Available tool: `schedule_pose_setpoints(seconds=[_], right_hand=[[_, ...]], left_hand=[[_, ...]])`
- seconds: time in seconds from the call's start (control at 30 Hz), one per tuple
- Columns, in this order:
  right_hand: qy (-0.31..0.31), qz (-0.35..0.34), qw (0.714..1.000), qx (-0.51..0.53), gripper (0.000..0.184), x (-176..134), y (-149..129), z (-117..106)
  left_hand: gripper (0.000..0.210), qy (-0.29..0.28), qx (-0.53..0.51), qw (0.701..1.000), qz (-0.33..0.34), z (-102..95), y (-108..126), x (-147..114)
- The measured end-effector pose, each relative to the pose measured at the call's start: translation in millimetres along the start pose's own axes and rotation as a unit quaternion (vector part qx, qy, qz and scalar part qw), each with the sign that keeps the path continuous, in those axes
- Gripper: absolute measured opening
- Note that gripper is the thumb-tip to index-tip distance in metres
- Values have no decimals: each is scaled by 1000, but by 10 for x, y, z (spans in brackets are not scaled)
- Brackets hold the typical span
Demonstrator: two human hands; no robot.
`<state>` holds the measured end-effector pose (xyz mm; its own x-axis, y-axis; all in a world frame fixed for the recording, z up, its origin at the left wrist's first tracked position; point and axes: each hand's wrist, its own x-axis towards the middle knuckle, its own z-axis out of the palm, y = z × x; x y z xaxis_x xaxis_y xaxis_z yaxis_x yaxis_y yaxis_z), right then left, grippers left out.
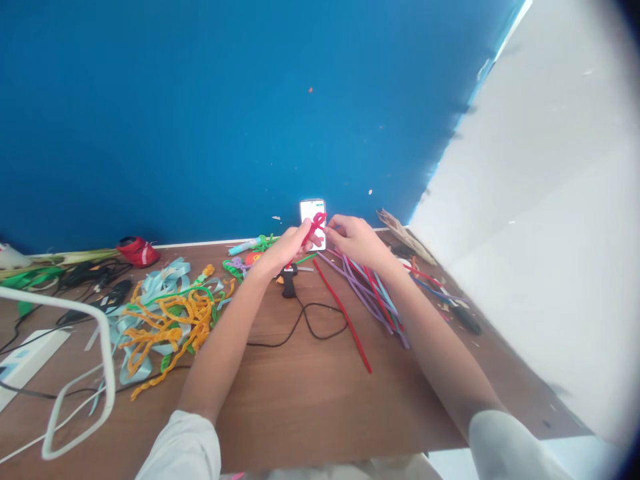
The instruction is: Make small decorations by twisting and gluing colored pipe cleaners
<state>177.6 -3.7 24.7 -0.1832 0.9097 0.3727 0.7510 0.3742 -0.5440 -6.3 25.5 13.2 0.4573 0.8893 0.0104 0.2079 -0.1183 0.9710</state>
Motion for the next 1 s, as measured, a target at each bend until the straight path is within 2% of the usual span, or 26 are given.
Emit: schedule_pose_setpoints(seconds=[0.17, 0.3, 0.5, 0.67, 0.77, 0.87, 1.0], right_hand=[[-2, 3, 1000, 0, 21, -10, -34, -10], [-6, -3, 1000, 16, 24, -11, -41, -25], [-27, -22, 997, 75, 39, -3, 13, -46], [-85, -27, 984, 156, 40, -8, 57, -87], [-108, -52, 973, 197, 37, 6, 107, -99], [-110, -71, 965, 226, 34, 33, 179, -101], [-69, -79, 965, 239, 32, 51, 254, -129]], left_hand=[[66, 30, 38, 999, 22, 0, -41, 40], [65, 23, 0, 1000, 15, -19, -53, 50], [60, -25, -98, 994, 29, -45, -59, 57], [50, -74, -215, 973, 34, -25, -42, 56], [51, -117, -273, 954, 31, -19, -1, 30], [55, -157, -284, 945, 26, -10, 38, -11], [54, -184, -246, 952, 10, 31, 75, -79]])
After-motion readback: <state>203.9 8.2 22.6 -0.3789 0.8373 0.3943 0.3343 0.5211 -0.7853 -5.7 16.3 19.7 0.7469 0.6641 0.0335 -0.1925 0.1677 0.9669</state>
